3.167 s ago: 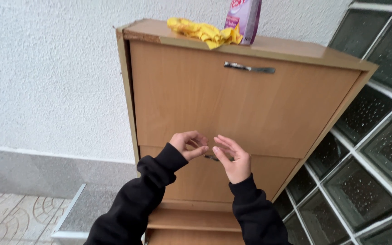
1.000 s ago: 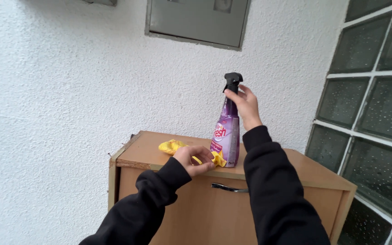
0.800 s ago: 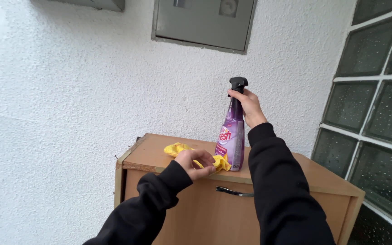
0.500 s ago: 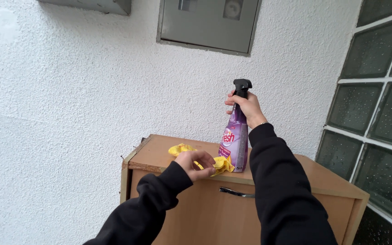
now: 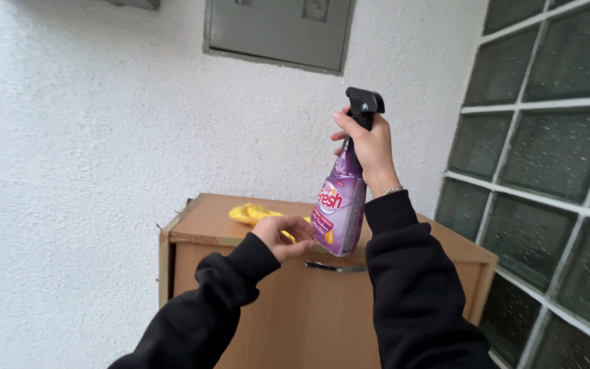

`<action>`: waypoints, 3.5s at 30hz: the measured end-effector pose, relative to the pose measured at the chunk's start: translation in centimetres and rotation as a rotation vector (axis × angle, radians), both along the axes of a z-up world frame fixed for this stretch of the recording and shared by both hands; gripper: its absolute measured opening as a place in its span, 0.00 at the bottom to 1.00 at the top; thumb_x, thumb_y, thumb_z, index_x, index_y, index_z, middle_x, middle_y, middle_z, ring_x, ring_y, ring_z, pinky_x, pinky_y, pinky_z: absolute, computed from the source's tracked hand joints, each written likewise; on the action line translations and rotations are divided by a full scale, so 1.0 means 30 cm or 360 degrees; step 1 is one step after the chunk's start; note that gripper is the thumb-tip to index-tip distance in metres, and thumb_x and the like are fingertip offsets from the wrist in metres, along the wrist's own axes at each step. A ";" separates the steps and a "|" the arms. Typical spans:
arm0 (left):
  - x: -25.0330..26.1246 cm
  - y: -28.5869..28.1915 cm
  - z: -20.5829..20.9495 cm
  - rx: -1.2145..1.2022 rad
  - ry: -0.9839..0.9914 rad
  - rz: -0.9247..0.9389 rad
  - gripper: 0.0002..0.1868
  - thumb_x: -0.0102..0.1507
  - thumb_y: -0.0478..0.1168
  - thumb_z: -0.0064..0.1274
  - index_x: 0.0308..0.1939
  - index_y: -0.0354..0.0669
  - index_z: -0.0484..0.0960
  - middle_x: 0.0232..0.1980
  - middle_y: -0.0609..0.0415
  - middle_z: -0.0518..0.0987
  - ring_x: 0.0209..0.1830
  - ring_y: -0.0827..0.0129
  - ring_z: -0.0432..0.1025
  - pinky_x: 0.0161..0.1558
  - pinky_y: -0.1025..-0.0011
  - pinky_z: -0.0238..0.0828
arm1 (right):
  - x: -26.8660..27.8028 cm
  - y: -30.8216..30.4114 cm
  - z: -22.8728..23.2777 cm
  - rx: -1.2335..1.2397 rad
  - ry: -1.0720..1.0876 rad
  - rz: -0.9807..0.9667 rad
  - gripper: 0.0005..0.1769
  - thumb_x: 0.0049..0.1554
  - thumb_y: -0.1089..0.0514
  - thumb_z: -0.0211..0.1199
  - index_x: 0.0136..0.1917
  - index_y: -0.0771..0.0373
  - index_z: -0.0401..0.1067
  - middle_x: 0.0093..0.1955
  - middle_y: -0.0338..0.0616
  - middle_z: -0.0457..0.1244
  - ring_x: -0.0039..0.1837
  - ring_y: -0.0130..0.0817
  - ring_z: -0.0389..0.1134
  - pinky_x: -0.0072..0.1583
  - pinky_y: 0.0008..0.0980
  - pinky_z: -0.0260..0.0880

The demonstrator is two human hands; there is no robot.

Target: The person sprays a cleaning solution into an open wooden drawer and wipes the interior surfaces with a yellow cloth. They then place the spray bottle on top of the cabinet and continue wiping the drawer's bottom and sides.

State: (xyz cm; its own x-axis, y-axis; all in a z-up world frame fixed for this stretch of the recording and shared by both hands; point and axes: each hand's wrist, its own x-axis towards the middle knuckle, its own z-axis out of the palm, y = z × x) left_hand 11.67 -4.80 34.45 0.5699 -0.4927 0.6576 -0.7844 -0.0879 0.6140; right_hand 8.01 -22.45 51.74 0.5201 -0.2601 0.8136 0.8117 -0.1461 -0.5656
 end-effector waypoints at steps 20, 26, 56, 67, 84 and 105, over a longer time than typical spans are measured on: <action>-0.214 0.095 -0.517 -0.0023 0.0374 0.0085 0.13 0.55 0.41 0.70 0.42 0.44 0.89 0.36 0.52 0.89 0.40 0.67 0.83 0.44 0.71 0.79 | -0.452 0.046 -0.772 0.0043 0.0357 0.0383 0.18 0.52 0.65 0.68 0.56 0.72 0.72 0.58 0.64 0.69 0.53 0.54 0.76 0.43 0.45 0.82; -0.331 0.154 -0.753 0.0008 0.0552 0.0174 0.12 0.54 0.42 0.71 0.40 0.46 0.89 0.35 0.54 0.89 0.40 0.68 0.83 0.44 0.70 0.80 | -0.508 0.062 -1.101 0.0148 0.0534 0.0509 0.21 0.50 0.69 0.68 0.58 0.75 0.72 0.59 0.64 0.69 0.58 0.54 0.74 0.50 0.48 0.81; -0.814 0.404 -1.954 0.0319 0.1167 0.0554 0.12 0.57 0.50 0.66 0.40 0.52 0.87 0.35 0.67 0.88 0.31 0.77 0.82 0.37 0.77 0.80 | -0.905 0.262 -2.474 0.0018 0.1417 0.0111 0.22 0.41 0.72 0.63 0.49 0.61 0.82 0.52 0.40 0.75 0.42 0.28 0.72 0.48 0.28 0.76; -1.025 0.392 -2.237 0.0238 0.1574 0.0676 0.11 0.55 0.48 0.66 0.40 0.53 0.87 0.36 0.67 0.89 0.33 0.79 0.84 0.37 0.79 0.83 | -0.931 0.272 -2.662 -0.0318 0.1414 -0.0179 0.18 0.36 0.68 0.62 0.40 0.54 0.78 0.44 0.34 0.71 0.49 0.33 0.74 0.55 0.31 0.71; -0.909 0.440 -2.412 -0.0017 0.1764 0.0759 0.10 0.58 0.43 0.64 0.42 0.49 0.87 0.37 0.62 0.89 0.37 0.77 0.83 0.39 0.78 0.80 | -0.556 0.509 -3.146 -0.0074 0.1863 -0.0304 0.17 0.29 0.67 0.62 0.35 0.53 0.76 0.34 0.28 0.67 0.39 0.27 0.67 0.45 0.26 0.68; -0.763 0.589 -2.723 0.0078 0.1893 0.0680 0.13 0.54 0.42 0.70 0.42 0.49 0.89 0.37 0.56 0.88 0.40 0.69 0.82 0.45 0.71 0.82 | -0.472 0.590 -3.335 -0.0234 0.2026 -0.0435 0.13 0.34 0.64 0.64 0.35 0.51 0.73 0.32 0.39 0.64 0.40 0.37 0.69 0.46 0.35 0.67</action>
